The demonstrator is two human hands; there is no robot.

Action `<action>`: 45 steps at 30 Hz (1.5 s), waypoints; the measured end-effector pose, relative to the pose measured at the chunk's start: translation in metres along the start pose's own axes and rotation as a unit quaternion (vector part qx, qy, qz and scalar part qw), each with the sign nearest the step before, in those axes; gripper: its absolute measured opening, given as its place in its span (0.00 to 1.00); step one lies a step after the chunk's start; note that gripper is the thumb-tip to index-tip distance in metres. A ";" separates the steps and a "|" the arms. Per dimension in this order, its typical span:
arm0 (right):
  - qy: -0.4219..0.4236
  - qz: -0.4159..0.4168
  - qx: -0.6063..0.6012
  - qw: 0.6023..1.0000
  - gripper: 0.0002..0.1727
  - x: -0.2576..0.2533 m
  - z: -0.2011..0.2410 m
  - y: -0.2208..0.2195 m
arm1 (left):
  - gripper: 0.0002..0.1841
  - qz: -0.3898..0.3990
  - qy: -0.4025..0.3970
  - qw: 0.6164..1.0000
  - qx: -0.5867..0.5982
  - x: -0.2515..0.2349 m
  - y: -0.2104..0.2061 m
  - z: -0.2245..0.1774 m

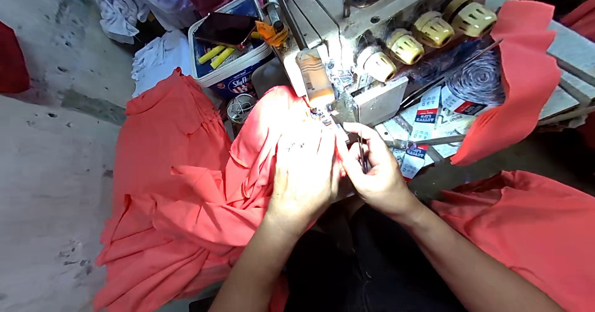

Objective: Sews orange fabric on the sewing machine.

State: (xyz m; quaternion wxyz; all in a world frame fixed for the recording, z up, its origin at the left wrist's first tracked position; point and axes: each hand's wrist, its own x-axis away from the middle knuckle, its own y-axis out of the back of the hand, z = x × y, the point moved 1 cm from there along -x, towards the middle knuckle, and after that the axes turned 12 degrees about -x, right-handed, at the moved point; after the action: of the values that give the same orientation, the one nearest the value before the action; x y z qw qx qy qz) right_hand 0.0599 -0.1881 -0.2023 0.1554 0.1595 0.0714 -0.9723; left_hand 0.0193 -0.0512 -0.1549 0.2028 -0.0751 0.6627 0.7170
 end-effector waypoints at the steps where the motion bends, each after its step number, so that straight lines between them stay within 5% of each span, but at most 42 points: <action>1: -0.005 -0.001 -0.007 1.000 0.25 -0.003 0.001 -0.001 | 0.25 0.013 0.011 1.000 -0.004 0.006 0.001 -0.006; 9: 0.030 0.084 0.028 0.996 0.26 0.030 0.000 -0.007 | 0.21 0.114 0.052 0.992 0.031 0.008 0.019 0.027; 13: 0.012 0.147 0.028 0.989 0.49 0.053 -0.008 0.008 | 0.21 0.054 0.069 0.994 0.062 0.014 0.013 0.034; 18: -0.016 0.124 0.035 0.992 0.34 0.077 -0.019 0.046 | 0.22 0.021 0.148 0.987 0.063 0.054 0.026 -0.006; 22: -0.019 0.103 0.030 0.994 0.29 0.085 -0.021 0.057 | 0.18 -0.035 0.195 0.980 0.035 0.032 0.043 0.026; 25: 0.005 0.106 0.057 0.993 0.27 0.084 -0.014 0.048 | 0.20 0.001 0.135 0.988 0.079 -0.020 0.041 0.073; 28: 0.052 0.095 0.118 0.987 0.25 0.076 -0.004 0.037 | 0.21 0.118 0.038 0.985 0.124 -0.056 0.022 0.102; 34: 0.187 0.039 0.368 0.910 0.21 0.021 0.026 0.043 | 0.10 0.134 -0.063 0.988 0.044 -0.030 0.052 0.115; 40: 0.193 0.153 0.517 0.820 0.19 -0.033 0.049 0.011 | 0.05 0.096 0.073 0.976 0.183 0.012 0.072 0.109; 45: 0.189 0.205 0.535 0.797 0.24 -0.046 0.046 -0.012 | 0.06 0.063 0.146 0.954 0.255 0.021 0.065 0.095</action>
State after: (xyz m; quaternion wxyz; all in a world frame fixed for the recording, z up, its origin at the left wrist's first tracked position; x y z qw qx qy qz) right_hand 0.0847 -0.1729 -0.1426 0.2247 0.4085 -0.4671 -0.7513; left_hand -0.0097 0.0431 -0.0923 0.0704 -0.0830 0.8493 0.5165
